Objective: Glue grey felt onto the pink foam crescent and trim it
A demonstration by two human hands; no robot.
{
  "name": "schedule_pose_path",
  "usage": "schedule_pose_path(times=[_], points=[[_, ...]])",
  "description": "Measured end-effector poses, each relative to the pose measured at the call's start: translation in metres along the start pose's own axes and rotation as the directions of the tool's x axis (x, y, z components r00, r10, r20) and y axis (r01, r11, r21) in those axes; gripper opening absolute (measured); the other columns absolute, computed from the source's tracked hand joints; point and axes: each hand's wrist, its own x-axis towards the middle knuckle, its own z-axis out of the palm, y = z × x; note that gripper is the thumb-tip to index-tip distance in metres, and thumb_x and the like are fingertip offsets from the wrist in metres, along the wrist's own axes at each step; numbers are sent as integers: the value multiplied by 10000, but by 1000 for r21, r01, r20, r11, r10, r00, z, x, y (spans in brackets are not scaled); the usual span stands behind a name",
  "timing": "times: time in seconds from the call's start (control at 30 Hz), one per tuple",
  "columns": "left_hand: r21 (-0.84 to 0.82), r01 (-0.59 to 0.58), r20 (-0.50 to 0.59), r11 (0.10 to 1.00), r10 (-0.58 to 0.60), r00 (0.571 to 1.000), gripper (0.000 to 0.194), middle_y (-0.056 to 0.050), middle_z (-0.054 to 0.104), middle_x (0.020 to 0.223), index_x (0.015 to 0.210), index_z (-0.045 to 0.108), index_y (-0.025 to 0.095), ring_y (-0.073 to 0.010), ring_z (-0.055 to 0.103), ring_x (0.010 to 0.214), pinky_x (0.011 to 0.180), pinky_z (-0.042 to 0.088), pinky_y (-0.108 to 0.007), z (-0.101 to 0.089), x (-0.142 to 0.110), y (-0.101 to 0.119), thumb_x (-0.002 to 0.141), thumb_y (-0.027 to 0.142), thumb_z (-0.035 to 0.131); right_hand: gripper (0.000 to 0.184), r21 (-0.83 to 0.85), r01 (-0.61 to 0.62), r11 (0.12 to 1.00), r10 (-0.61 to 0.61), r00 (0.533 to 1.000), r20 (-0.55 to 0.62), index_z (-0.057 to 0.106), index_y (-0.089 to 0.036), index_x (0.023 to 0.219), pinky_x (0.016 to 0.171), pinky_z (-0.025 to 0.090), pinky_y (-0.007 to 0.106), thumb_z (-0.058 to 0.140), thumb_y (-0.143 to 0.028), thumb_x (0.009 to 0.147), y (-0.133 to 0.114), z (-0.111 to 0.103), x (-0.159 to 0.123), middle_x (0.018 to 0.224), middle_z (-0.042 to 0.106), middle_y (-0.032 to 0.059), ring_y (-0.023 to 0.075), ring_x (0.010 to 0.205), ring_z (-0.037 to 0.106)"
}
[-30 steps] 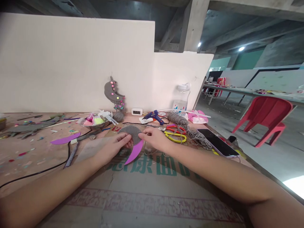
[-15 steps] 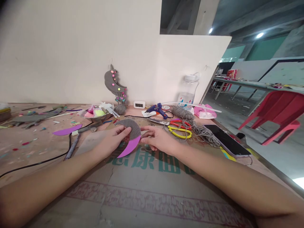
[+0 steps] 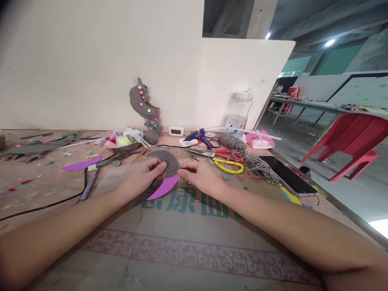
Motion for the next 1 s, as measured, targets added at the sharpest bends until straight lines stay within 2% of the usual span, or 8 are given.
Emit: schedule_pose_path(times=[0.07,0.2,0.43,0.57,0.67,0.8,0.9,1.0], points=[[-37,18,32,999,-17,999,396,31,502,557,631,523,183,-107,439,515,535,352,-246,0,-1,1,859,506,493,190,-149,108,983,-123,988,-89,649,-169,790,530,375,221,583,-339,840,-3,2,-3,677,559,-22,87,568,455],[-127,53,97,990,-41,994,356,-10,609,648,694,589,171,-121,521,558,579,422,-256,0,-1,4,836,493,534,154,-451,317,834,-433,883,-180,658,-183,821,565,409,238,592,-317,859,-5,2,-8,708,623,8,115,613,516],[-148,-64,82,987,77,994,411,-75,698,996,1056,654,185,-234,622,968,838,474,-327,1,-2,2,797,498,592,164,-732,437,522,-630,776,14,641,-185,860,646,437,272,539,-302,912,2,1,-7,749,674,36,152,696,594],[-54,-61,53,997,64,997,406,-56,705,886,1045,649,190,-257,628,961,843,478,-350,2,-2,0,840,515,515,201,-774,522,358,-631,747,212,639,-186,994,787,453,317,528,-334,917,-2,2,-3,960,703,77,204,911,624],[-95,42,-31,995,-45,999,407,-33,676,770,996,620,180,-229,643,762,748,503,-351,3,0,-3,840,537,502,220,-775,418,474,-590,804,73,644,-189,987,772,458,303,517,-355,916,-7,-13,6,932,701,71,188,858,628],[-305,154,-17,940,-167,986,395,-18,656,792,1037,552,177,-180,627,672,690,515,-328,5,3,-6,812,502,567,209,-727,83,682,-405,871,-280,642,-198,954,714,461,298,499,-344,908,0,-60,28,889,694,39,173,768,616],[-371,190,-4,909,-206,979,346,-10,645,767,992,544,175,-168,618,658,685,504,-320,5,3,-3,805,463,586,245,-676,-153,721,-205,884,-419,631,-185,1038,785,479,333,539,-339,870,18,-92,42,981,694,59,192,836,631],[-320,188,-41,929,-212,976,293,8,605,685,883,553,174,-148,571,622,609,455,-272,4,2,1,802,453,590,372,-658,-207,724,-124,899,-419,594,-169,1187,859,485,372,561,-331,854,34,-109,47,1163,662,103,225,946,644]])
